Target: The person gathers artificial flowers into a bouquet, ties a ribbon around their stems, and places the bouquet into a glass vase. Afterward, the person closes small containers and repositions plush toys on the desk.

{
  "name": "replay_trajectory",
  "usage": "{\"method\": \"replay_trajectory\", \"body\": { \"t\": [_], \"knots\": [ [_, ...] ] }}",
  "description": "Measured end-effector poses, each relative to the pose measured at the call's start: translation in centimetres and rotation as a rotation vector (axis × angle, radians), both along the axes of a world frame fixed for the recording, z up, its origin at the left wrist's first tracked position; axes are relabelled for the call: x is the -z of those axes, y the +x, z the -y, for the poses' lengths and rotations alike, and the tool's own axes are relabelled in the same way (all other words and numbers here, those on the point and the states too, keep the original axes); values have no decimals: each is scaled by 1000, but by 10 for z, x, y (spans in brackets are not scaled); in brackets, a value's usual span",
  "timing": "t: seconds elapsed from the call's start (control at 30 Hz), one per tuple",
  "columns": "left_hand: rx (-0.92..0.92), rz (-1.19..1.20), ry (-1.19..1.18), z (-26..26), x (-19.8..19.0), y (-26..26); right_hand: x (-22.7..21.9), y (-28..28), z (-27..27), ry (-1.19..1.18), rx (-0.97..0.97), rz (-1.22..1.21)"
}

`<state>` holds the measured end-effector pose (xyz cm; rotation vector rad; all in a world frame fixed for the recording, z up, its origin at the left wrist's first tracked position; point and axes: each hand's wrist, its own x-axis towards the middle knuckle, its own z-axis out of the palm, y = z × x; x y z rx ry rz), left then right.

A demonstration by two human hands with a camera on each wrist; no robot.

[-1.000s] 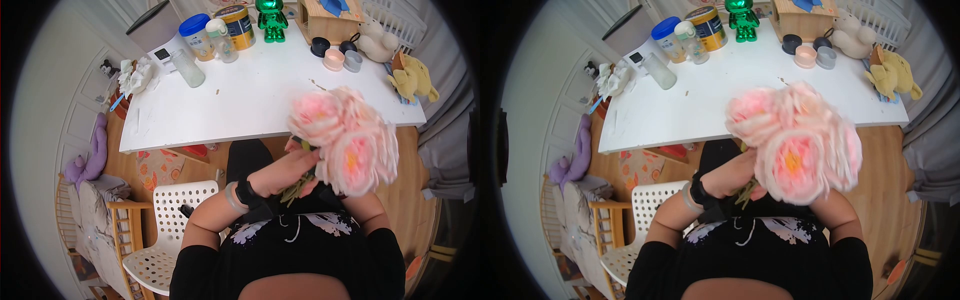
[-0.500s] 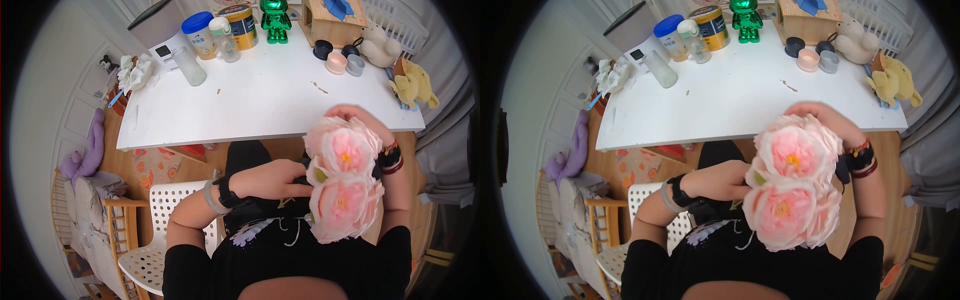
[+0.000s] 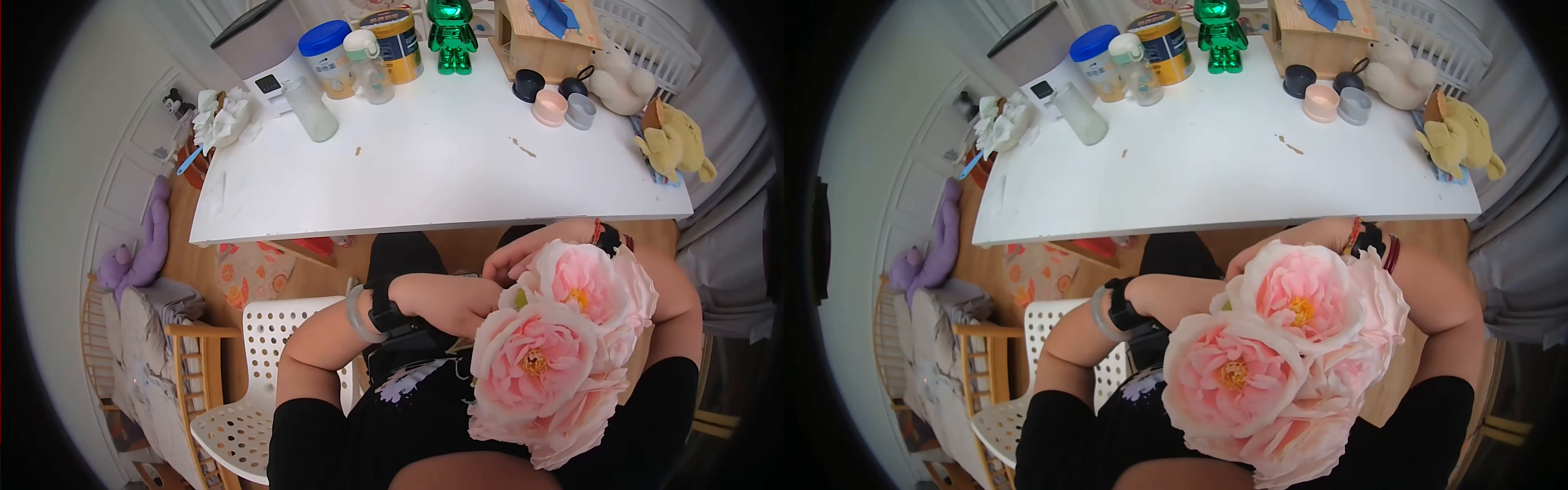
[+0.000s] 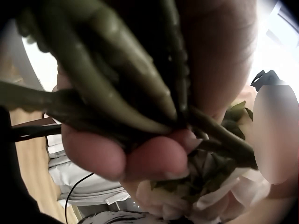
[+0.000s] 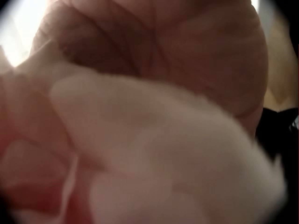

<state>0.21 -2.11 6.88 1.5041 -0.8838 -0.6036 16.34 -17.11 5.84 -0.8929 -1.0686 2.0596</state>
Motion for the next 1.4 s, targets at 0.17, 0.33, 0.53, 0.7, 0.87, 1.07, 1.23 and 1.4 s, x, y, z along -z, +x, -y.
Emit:
{"method": "replay_trajectory", "body": {
  "t": [0.17, 0.33, 0.53, 0.7, 0.87, 1.07, 1.23, 1.4],
  "knots": [
    [-22, -21, 96, 2, -7, 0, 0, 0, -1, 38, -25, -46],
    [-38, 75, 114, 5, 12, 3, -50, 10, -14, 171, 69, 491],
    [-164, -81, 116, 6, 7, 6, -107, 14, -36, 489, -133, 852],
    [-346, -370, 322, 10, 14, 14, -147, -12, -39, 708, -189, 1294],
    [-581, -617, 66, 10, 3, 10, -146, -56, -32, 979, -293, 1850],
    [-825, -657, -194, 6, -1, -4, -119, -69, -7, 1391, -66, 1848],
    [-762, -625, -405, -8, 17, -20, -116, -81, 27, 1471, 94, 2079],
    [-904, -567, -593, -4, 5, -33, -95, -78, 54, 1478, 354, 2099]
  ]
}}
